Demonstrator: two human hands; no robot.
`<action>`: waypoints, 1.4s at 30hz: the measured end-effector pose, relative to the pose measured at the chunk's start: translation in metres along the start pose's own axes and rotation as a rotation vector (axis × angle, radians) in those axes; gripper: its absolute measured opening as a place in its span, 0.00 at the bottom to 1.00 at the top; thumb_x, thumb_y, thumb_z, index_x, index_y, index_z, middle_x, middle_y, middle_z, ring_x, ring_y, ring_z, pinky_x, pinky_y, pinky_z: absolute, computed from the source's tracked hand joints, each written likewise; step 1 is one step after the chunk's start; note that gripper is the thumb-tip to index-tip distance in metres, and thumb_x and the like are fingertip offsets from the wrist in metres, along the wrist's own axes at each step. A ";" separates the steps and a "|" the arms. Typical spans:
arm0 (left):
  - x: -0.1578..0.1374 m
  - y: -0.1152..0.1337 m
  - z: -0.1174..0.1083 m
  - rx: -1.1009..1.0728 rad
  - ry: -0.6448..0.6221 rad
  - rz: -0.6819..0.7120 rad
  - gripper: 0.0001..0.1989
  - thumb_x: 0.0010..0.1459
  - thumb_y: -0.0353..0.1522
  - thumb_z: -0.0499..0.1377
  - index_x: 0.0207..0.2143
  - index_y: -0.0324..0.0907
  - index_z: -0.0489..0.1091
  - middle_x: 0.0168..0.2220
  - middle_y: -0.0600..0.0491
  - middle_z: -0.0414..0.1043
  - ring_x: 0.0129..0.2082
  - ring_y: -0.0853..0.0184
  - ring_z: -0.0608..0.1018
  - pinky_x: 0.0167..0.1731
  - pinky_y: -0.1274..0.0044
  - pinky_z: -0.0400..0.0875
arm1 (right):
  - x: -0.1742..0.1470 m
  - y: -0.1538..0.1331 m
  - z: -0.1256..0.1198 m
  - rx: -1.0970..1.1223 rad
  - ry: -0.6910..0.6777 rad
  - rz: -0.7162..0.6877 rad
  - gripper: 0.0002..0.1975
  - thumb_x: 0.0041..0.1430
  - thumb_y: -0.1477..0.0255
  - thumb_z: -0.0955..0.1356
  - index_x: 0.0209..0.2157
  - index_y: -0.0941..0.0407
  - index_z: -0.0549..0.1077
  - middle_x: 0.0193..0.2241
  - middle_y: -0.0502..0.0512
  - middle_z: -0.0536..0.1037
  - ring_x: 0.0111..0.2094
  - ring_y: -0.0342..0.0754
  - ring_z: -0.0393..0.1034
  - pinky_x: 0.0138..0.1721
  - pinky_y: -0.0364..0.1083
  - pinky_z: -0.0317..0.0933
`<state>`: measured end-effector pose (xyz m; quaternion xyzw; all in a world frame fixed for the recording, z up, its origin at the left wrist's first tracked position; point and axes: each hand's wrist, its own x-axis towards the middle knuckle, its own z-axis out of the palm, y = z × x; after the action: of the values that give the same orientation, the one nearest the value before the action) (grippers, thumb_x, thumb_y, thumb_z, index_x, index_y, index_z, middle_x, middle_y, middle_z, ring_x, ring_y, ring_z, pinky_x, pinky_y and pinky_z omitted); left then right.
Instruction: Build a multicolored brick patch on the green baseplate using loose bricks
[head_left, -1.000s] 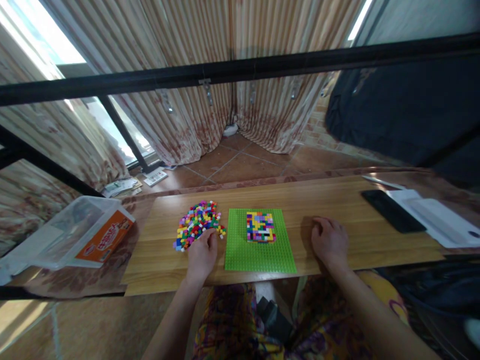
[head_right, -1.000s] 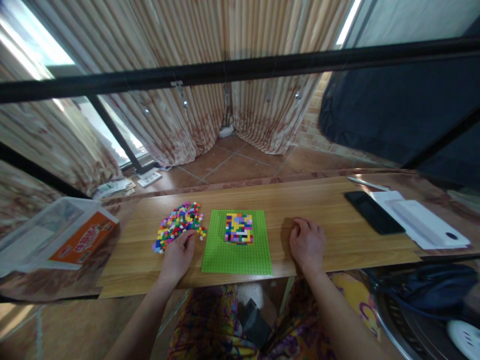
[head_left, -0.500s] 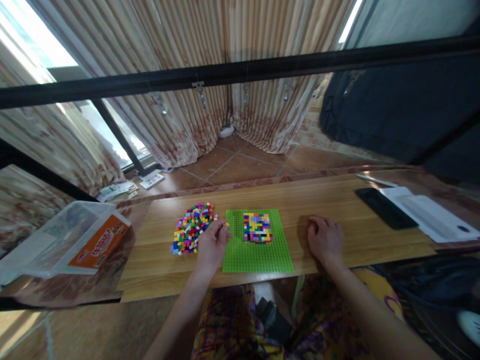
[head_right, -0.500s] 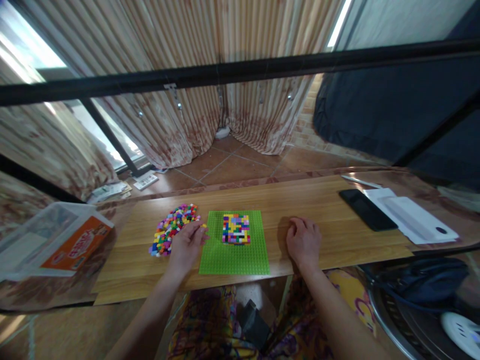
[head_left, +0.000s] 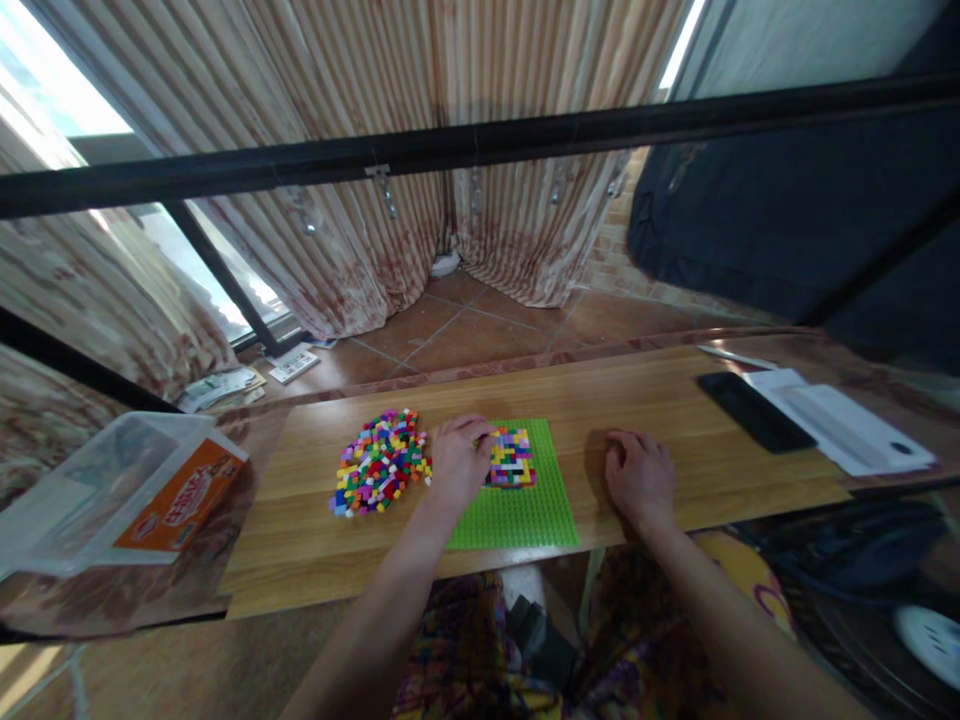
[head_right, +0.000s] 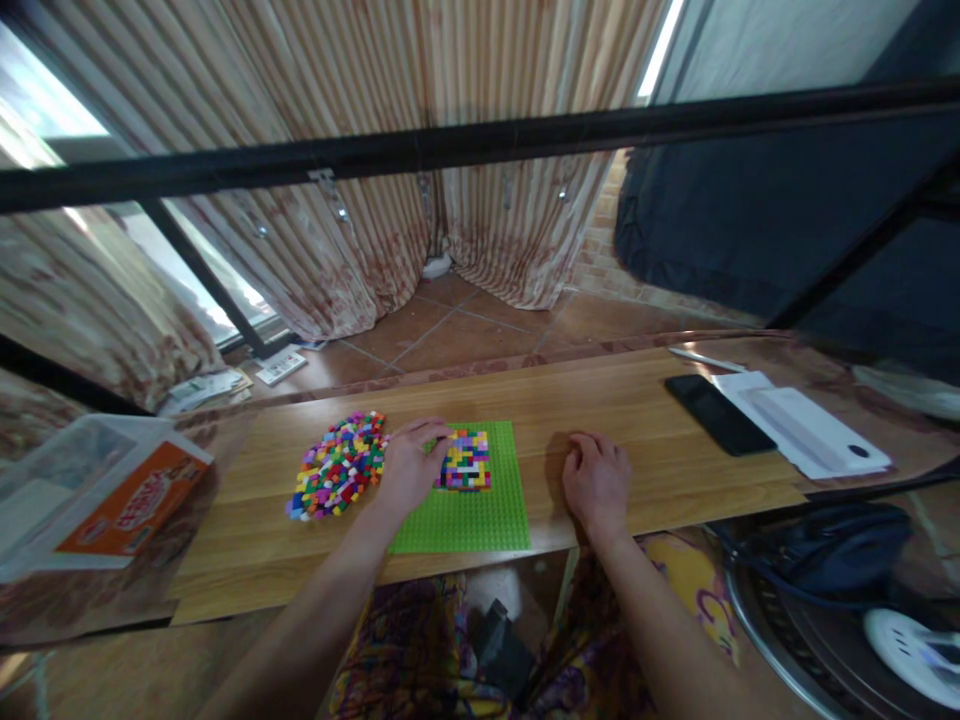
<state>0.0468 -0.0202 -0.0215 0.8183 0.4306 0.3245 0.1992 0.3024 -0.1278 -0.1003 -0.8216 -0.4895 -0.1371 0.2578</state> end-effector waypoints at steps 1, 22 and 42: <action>0.001 0.000 0.001 0.013 -0.007 -0.006 0.06 0.56 0.28 0.61 0.33 0.45 0.78 0.42 0.52 0.79 0.44 0.63 0.77 0.50 0.67 0.68 | 0.000 0.000 0.000 0.000 0.002 -0.002 0.14 0.58 0.74 0.61 0.41 0.57 0.76 0.41 0.61 0.77 0.41 0.54 0.65 0.43 0.52 0.56; 0.012 -0.027 0.023 -0.429 -0.081 -0.261 0.10 0.49 0.23 0.61 0.36 0.39 0.74 0.36 0.50 0.78 0.37 0.66 0.79 0.42 0.73 0.72 | 0.000 0.001 0.001 -0.011 -0.002 0.006 0.14 0.57 0.73 0.61 0.41 0.58 0.76 0.41 0.61 0.77 0.42 0.54 0.66 0.43 0.52 0.56; 0.013 -0.029 0.033 -0.527 -0.111 -0.302 0.10 0.56 0.33 0.57 0.31 0.39 0.78 0.30 0.53 0.79 0.31 0.68 0.77 0.32 0.79 0.70 | -0.001 -0.002 -0.002 -0.029 0.014 0.001 0.14 0.58 0.73 0.61 0.40 0.58 0.77 0.41 0.61 0.78 0.42 0.54 0.67 0.45 0.52 0.59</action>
<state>0.0584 0.0054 -0.0580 0.6818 0.4368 0.3467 0.4735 0.3006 -0.1289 -0.0986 -0.8245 -0.4853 -0.1497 0.2495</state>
